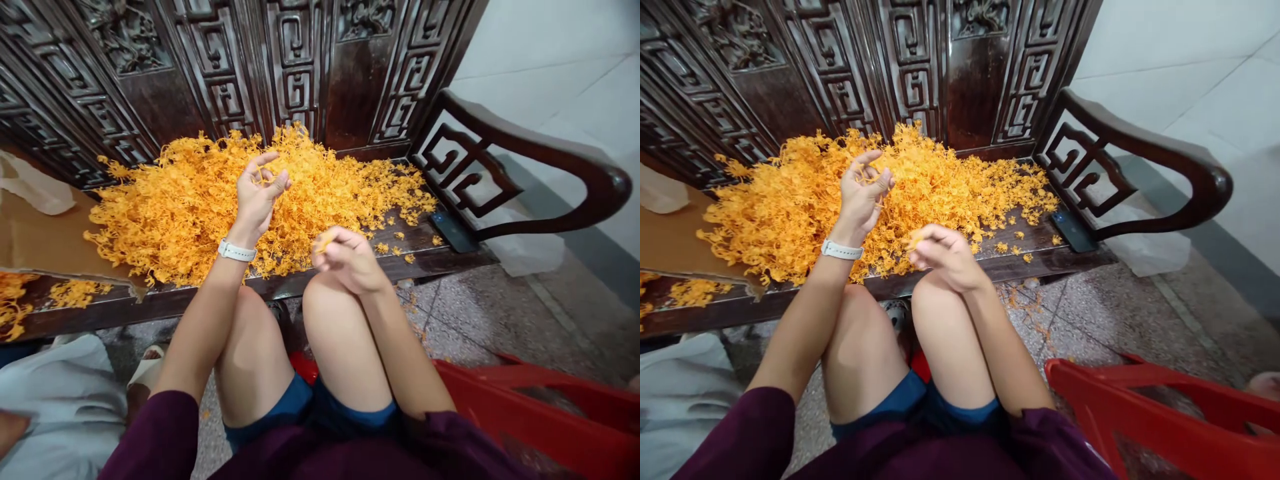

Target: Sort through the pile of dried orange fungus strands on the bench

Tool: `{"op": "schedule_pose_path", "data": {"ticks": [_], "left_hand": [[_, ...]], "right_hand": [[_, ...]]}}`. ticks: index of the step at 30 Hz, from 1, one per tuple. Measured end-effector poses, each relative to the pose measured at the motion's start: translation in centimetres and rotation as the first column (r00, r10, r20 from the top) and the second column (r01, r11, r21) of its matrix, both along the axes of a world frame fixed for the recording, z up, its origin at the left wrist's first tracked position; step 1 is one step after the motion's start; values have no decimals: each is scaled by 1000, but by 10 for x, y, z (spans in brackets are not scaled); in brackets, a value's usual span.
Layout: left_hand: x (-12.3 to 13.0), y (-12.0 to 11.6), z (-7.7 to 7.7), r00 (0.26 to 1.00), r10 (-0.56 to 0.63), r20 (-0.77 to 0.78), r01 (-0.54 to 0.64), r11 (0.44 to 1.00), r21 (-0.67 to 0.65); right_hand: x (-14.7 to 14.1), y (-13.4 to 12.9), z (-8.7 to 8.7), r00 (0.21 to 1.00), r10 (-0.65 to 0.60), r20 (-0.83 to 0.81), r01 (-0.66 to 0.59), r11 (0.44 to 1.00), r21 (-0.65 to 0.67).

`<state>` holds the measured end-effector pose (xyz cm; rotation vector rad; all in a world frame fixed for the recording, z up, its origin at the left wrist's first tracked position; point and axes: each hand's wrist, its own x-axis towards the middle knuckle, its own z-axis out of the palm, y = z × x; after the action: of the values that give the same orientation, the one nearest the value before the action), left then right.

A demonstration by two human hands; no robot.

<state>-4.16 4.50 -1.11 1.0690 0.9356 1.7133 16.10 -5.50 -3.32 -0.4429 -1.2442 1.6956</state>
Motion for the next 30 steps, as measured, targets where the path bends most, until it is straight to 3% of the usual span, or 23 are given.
{"op": "schedule_pose_path", "data": {"ticks": [2,4,7,8,10,12,14,18,22,25,28,30], "left_hand": [[-1,1,-1,995,-90,35,92,994,-53],[-3,6,-6,985,-150,86,158,984,-88],[-5,12,-15,970,-199,142,215,971,-104],[-4,12,-17,965,-212,151,231,965,-121],[-3,11,-18,958,-241,154,267,949,-171],[-1,8,-16,953,-269,140,294,934,-203],[1,4,-13,951,-290,111,308,928,-212],[4,-2,-6,955,-295,45,298,936,-187],[6,-3,-6,960,-268,-78,262,962,-81],[5,-2,-8,946,-252,-203,252,967,-26],[-1,-1,-9,896,-296,-331,310,951,-11],[-7,-3,-6,846,-412,-339,423,905,-46]], "right_hand": [[18,30,-9,985,-78,-154,51,984,-171],[33,59,-20,924,-289,-252,210,931,-300],[45,85,-36,781,-573,-249,387,757,-527],[44,88,-40,778,-589,-220,386,724,-572],[38,82,-41,836,-518,-180,330,737,-589],[25,70,-33,908,-393,-146,263,805,-532],[8,58,-17,938,-340,-62,282,858,-429],[-28,56,17,906,-413,97,423,893,-155],[-52,66,28,861,-488,142,486,873,50],[-59,65,24,806,-586,82,561,801,211],[-58,58,17,769,-639,22,621,754,214],[-55,54,15,761,-649,-7,643,752,148]]}}
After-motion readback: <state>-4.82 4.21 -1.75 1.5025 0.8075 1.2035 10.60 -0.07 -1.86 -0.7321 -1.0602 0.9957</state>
